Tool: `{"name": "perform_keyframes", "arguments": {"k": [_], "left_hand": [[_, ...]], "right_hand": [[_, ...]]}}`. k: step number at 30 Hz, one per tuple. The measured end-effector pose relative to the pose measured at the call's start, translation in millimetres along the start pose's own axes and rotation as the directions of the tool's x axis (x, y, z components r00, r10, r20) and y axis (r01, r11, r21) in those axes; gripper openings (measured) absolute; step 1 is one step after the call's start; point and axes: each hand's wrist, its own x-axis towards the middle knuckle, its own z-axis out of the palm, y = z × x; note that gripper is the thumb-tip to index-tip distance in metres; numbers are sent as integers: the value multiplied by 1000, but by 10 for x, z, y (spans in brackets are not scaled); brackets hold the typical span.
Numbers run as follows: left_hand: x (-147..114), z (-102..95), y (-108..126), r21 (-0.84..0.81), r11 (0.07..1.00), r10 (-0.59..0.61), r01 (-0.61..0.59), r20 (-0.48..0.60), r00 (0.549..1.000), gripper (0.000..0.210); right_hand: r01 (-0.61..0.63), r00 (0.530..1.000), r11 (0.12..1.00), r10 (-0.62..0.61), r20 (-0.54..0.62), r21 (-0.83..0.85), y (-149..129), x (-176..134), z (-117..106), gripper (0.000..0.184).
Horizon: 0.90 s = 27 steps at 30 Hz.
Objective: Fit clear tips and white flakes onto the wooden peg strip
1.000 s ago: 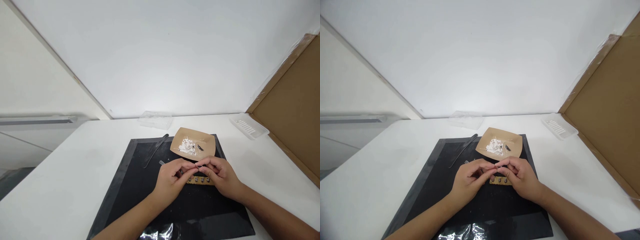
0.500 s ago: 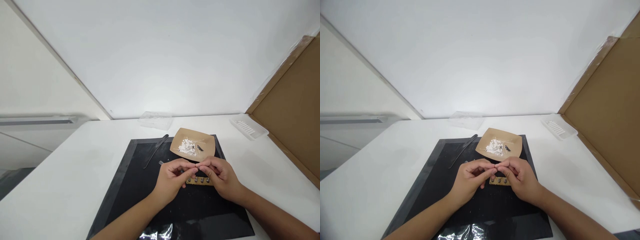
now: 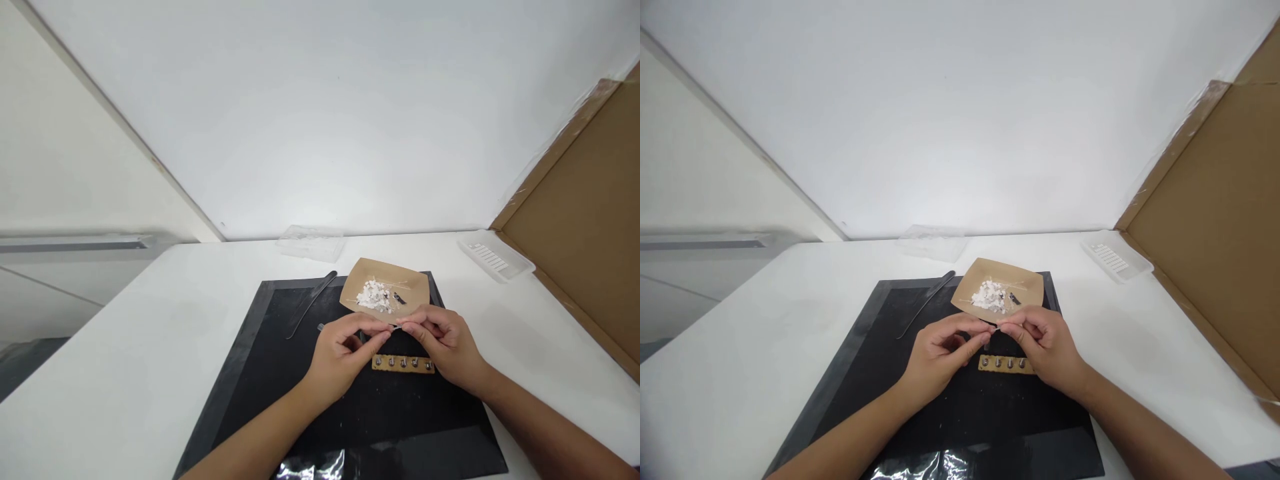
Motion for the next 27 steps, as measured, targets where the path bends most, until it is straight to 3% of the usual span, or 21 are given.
{"name": "perform_keyframes", "arguments": {"k": [8,14,21,27], "left_hand": [[-14,13,15,-17,1000,24,-24,20,1000,10],[-28,-15,-3,-45,998,-39,41,42,998,15],[-51,-2,-17,-44,998,-40,44,86,996,14],[-51,-3,14,-14,1000,-8,9,64,998,7]], "right_hand": [[-7,1000,1000,7,-4,-17,17,6,-20,28],[63,996,992,-56,70,-109,6,28,-45,36],[-37,970,999,35,242,3,-19,13,-25,37],[-153,950,983,118,291,101,-12,5,-68,41]]}}
